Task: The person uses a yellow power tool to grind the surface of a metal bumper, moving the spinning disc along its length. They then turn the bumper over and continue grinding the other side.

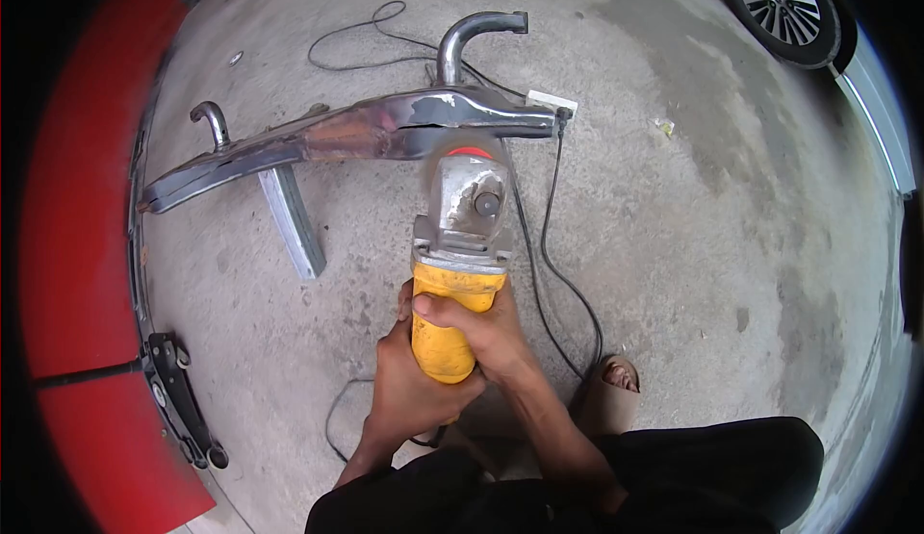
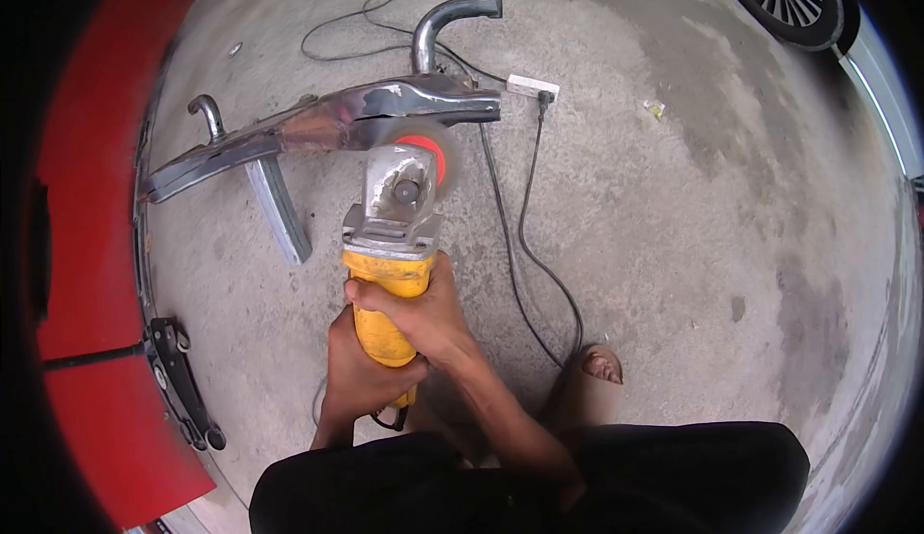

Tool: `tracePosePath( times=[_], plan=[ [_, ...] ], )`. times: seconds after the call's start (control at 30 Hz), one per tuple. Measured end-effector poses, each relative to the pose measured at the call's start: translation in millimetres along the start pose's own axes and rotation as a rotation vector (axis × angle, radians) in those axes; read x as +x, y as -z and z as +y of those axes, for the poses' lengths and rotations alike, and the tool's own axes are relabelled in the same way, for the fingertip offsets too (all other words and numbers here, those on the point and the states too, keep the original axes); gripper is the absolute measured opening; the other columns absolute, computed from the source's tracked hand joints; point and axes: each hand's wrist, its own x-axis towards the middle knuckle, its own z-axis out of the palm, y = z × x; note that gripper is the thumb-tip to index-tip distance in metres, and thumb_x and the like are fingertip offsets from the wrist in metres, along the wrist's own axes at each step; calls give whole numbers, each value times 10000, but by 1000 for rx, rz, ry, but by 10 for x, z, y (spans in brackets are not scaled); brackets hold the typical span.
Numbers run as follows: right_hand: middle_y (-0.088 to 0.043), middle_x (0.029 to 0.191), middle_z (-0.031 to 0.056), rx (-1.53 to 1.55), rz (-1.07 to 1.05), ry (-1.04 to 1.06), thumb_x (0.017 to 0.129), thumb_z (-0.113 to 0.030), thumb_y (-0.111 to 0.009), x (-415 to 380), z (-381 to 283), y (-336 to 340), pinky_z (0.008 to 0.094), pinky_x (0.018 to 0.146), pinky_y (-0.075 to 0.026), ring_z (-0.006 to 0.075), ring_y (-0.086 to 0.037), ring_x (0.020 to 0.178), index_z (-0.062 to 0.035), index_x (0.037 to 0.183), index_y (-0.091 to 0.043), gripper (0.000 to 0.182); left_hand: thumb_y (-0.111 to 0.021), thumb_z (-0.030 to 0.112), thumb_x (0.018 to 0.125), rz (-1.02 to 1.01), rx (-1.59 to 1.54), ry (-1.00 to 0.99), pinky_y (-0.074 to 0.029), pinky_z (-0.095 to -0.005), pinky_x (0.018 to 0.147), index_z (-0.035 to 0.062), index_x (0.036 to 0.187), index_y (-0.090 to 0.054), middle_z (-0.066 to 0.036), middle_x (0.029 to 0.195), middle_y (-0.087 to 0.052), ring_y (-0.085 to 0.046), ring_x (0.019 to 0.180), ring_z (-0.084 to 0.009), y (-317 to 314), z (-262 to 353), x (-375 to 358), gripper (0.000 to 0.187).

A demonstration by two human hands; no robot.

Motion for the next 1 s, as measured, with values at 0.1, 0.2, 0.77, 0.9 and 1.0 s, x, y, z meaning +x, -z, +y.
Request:
tracePosePath(
  times=[0.1, 0.2, 0.77, 0.9, 1.0],
  plan=[
    [-762, 939, 45, 14, -5, 1, 823, -100, -850, -34, -48, 86, 320, 782, -599, 140, -729, 844, -18, 1052, -754, 262, -882, 99, 686, -3, 9, 7, -600, -361, 847, -34, 1180, -605, -150, 1039, -732, -747, 958, -211, -88, 33, 9, 582],
    [-761, 934, 43, 12, -8, 5, 827, -100, -847, -55, -71, 137, 315, 781, -597, 138, -727, 845, -18, 1046, -756, 251, -880, 100, 684, -7, -21, 22, -609, -350, 776, -32, 1160, -601, -149, 1004, -733, -752, 894, -205, -154, 35, 17, 568],
    [-758, 941, 37, 39, 16, 31, 814, -77, -855, -118, -161, 295, 314, 777, -596, 131, -727, 847, -23, 1051, -748, 265, -891, 62, 640, -31, 16, 64, -593, -349, 858, -29, 1149, -636, -101, 1034, -739, -726, 962, -165, -325, 128, 36, 576],
    [-757, 929, 34, 51, 13, 45, 809, -53, -845, -133, -183, 325, 308, 773, -591, 124, -723, 838, -26, 1036, -752, 247, -900, 75, 638, -14, -19, 64, -591, -348, 860, -29, 1150, -635, -99, 1032, -735, -722, 958, -164, -369, 140, 52, 586],
    [-756, 923, 34, 62, 29, 50, 809, -40, -839, -153, -202, 347, 305, 768, -589, 126, -722, 833, -27, 1029, -752, 237, -907, 85, 636, -25, -5, 76, -590, -347, 861, -31, 1162, -625, -104, 1038, -732, -721, 961, -169, -386, 136, 52, 608]
  ],
)
